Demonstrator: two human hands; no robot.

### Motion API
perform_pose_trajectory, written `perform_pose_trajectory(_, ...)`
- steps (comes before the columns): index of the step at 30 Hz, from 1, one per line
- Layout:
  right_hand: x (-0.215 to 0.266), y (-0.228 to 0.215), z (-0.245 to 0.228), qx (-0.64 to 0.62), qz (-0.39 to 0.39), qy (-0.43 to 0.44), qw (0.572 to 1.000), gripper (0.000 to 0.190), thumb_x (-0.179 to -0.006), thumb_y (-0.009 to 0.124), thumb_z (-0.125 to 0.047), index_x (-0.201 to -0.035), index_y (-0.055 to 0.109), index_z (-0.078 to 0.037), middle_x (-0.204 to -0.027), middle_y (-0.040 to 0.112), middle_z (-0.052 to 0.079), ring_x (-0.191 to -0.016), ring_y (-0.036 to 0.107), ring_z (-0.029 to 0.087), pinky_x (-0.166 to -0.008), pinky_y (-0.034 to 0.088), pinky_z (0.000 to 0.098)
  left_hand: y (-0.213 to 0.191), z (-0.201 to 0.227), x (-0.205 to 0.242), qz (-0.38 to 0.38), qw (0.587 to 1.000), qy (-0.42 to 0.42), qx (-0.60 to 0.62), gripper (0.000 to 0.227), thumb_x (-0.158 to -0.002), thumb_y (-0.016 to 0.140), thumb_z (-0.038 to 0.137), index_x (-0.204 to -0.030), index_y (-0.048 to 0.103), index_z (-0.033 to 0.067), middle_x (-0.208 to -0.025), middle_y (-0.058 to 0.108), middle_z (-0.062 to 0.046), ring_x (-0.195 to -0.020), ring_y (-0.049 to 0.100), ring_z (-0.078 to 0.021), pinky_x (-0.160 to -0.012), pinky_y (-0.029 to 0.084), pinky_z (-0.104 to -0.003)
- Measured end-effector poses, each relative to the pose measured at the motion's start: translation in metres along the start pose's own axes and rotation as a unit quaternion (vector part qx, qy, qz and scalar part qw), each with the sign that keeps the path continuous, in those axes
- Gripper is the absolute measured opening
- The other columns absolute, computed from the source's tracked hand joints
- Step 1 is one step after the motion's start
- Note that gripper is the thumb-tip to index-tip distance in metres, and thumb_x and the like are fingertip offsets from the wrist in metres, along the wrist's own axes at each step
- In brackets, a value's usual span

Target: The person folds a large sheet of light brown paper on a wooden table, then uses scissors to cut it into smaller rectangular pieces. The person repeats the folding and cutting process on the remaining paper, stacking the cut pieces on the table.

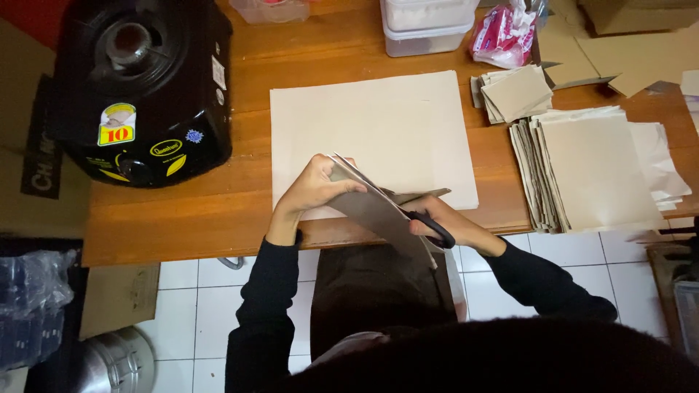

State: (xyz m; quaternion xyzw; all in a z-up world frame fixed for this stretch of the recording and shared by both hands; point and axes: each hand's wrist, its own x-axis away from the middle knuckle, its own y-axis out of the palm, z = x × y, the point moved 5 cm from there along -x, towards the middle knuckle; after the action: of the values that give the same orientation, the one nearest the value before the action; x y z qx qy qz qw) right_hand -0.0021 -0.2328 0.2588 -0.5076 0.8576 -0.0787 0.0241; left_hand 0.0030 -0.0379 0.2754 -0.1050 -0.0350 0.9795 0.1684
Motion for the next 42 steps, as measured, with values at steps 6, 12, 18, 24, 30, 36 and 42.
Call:
perform_pose_trajectory(6,-0.003,0.0,0.018,0.015,-0.008,0.006,1.0,0.059,-0.088,0.058,-0.066,-0.056,0.045,-0.018,-0.043,0.043,-0.006,-0.042,0.038,0.008,-0.046,0.033,0.0251,0.001,-0.036,0.006,-0.004,1.0,-0.003,0.023,0.007,-0.08,0.083,0.01,-0.079,0.076,0.009,-0.071,0.073,-0.003,-0.067,0.061,-0.0079,-0.072,0.05,-0.024)
perform_pose_trajectory(12,-0.005,-0.005,0.03,0.017,0.03,0.0,0.999,0.061,-0.085,0.065,-0.066,-0.052,0.046,-0.018,-0.038,0.042,-0.006,-0.039,0.037,0.007,-0.045,0.031,0.022,0.008,-0.006,0.0,-0.01,0.999,0.003,0.03,0.009,-0.081,0.081,0.009,-0.077,0.073,0.009,-0.07,0.071,0.0,-0.068,0.058,-0.0038,-0.072,0.05,-0.021)
perform_pose_trajectory(18,0.0,-0.004,0.061,-0.016,0.033,0.054,0.998,0.056,-0.084,0.071,-0.052,-0.049,0.052,-0.012,-0.037,0.051,-0.001,-0.037,0.048,0.01,-0.044,0.035,0.0221,0.01,-0.015,-0.002,-0.017,0.999,0.005,0.036,0.01,-0.081,0.082,0.011,-0.078,0.072,0.0087,-0.07,0.071,0.001,-0.067,0.058,-0.0039,-0.072,0.05,-0.02)
perform_pose_trajectory(24,-0.002,-0.01,0.061,0.0,0.081,0.006,0.997,0.052,-0.081,0.079,-0.048,-0.052,0.052,-0.014,-0.039,0.048,-0.004,-0.042,0.046,0.006,-0.044,0.035,0.0189,0.023,-0.004,-0.006,-0.038,0.999,0.02,0.021,0.007,-0.084,0.079,0.013,-0.081,0.073,0.0093,-0.074,0.073,-0.002,-0.071,0.06,-0.0054,-0.073,0.052,-0.024)
perform_pose_trajectory(30,0.025,-0.059,0.036,0.073,0.195,-0.032,0.978,0.023,-0.083,0.074,-0.031,-0.077,0.067,-0.01,-0.052,0.065,0.007,-0.052,0.065,0.018,-0.052,0.049,0.0261,-0.008,-0.007,0.003,0.047,0.998,0.023,-0.02,0.009,-0.08,0.081,0.014,-0.079,0.073,0.0099,-0.067,0.07,0.001,-0.065,0.054,-0.0031,-0.066,0.049,-0.021)
perform_pose_trajectory(36,0.05,-0.124,0.054,0.576,0.354,0.155,0.721,0.03,-0.079,0.07,-0.031,-0.097,0.062,-0.009,-0.08,0.062,0.017,-0.062,0.065,0.044,-0.057,0.055,0.0524,-0.053,-0.029,0.015,0.157,0.987,0.006,-0.024,0.013,-0.079,0.084,0.013,-0.077,0.072,0.0101,-0.063,0.068,0.0,-0.058,0.054,-0.0034,-0.059,0.046,-0.019)
perform_pose_trajectory(42,0.043,-0.137,0.093,0.445,0.26,0.287,0.807,0.065,-0.071,0.082,-0.018,-0.128,0.053,-0.006,-0.13,0.049,0.018,-0.109,0.061,0.047,-0.086,0.055,0.0592,-0.076,-0.068,-0.011,0.272,0.962,0.015,0.038,0.016,-0.079,0.083,0.016,-0.078,0.069,0.0112,-0.064,0.065,-0.002,-0.057,0.055,-0.006,-0.057,0.044,-0.018)
